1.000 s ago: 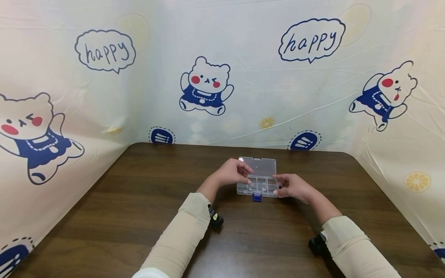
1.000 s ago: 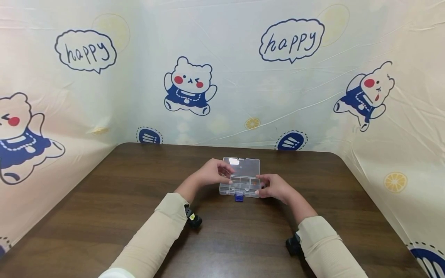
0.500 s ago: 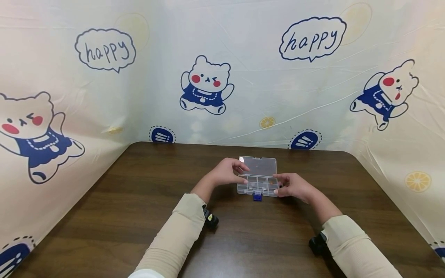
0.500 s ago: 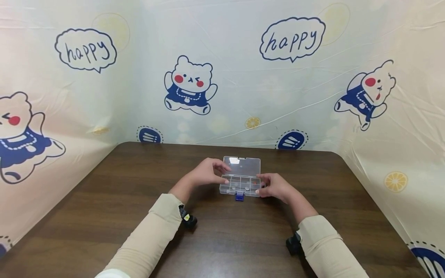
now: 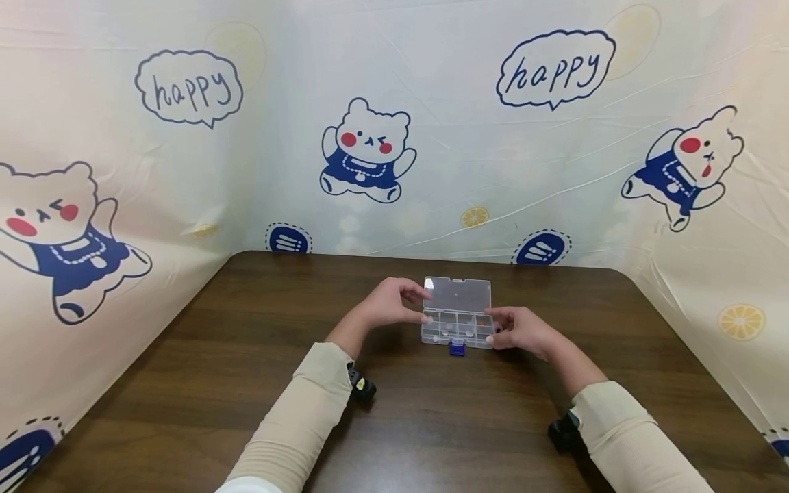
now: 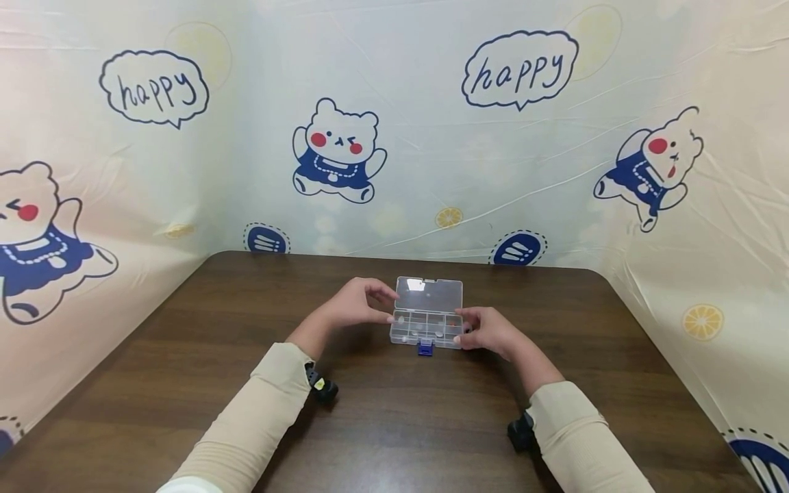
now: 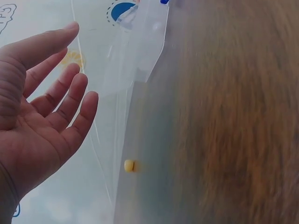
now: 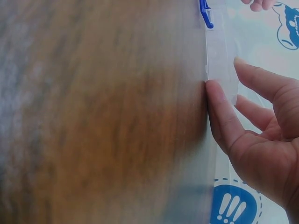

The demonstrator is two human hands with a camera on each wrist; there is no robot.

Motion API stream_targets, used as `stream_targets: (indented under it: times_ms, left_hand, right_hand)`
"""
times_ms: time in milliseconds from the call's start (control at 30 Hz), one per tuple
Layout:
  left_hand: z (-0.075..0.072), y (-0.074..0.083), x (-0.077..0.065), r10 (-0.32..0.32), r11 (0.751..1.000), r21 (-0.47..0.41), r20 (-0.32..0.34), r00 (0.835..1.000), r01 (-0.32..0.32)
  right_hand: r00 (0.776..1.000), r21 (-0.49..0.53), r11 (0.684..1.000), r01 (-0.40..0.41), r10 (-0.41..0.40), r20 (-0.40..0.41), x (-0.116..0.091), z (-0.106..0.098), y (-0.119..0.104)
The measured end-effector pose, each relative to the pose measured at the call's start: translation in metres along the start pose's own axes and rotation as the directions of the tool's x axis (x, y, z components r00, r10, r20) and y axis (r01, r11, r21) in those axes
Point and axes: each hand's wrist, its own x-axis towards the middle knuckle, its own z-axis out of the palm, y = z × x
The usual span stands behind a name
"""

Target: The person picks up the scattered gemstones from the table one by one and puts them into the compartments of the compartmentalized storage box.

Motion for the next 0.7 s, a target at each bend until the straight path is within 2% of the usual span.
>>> stream_targets:
  times_ms: [267,700]
  left_hand:
    - [-0.007,-0.006,-0.003,-0.010,1.000,0.028,-0.032,0.999,0.011]
    - [-0.024,-0.020,-0.013,-0.048,0.999,0.000,-0.063,0.997,0.048]
  right_hand:
    - [1.000,0.009,1.000,0.003,-0.003,-0.004,0.001,0.000,0.002]
    - [1.000,0.000,1.000,0.004,-0.004,-0.006,0.001,0.001,0.003]
